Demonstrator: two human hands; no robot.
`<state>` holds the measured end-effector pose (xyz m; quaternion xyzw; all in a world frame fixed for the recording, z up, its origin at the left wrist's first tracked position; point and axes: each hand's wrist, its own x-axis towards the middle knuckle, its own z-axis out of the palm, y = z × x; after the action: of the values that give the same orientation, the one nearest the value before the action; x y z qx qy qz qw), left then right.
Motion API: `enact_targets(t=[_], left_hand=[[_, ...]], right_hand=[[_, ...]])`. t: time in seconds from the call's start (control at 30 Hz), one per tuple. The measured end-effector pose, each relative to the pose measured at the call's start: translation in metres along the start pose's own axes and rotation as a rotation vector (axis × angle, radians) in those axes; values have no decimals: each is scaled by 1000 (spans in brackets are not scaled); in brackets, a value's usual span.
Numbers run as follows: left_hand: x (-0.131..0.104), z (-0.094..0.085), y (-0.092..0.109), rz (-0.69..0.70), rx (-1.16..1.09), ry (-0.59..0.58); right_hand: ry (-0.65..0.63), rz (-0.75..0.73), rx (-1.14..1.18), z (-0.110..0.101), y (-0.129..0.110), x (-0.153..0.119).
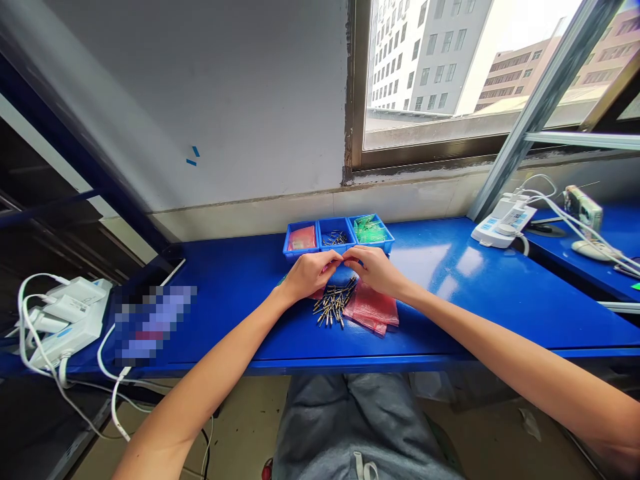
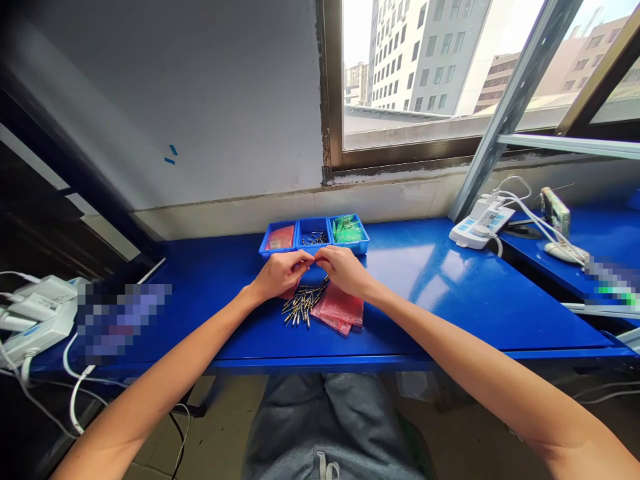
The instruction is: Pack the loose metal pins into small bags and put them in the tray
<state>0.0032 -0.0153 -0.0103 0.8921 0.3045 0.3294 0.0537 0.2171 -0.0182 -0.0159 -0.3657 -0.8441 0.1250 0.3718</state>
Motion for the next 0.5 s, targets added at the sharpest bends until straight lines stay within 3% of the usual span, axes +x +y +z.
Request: enact_targets(t=[0.33,0.5], left_hand=[[2,-1,1,-72,68,60],[3,-4,1,-111,127,93]], right_hand=[[102,-9,-69,0,3,-1],[167,63,-254,-9,11,3]])
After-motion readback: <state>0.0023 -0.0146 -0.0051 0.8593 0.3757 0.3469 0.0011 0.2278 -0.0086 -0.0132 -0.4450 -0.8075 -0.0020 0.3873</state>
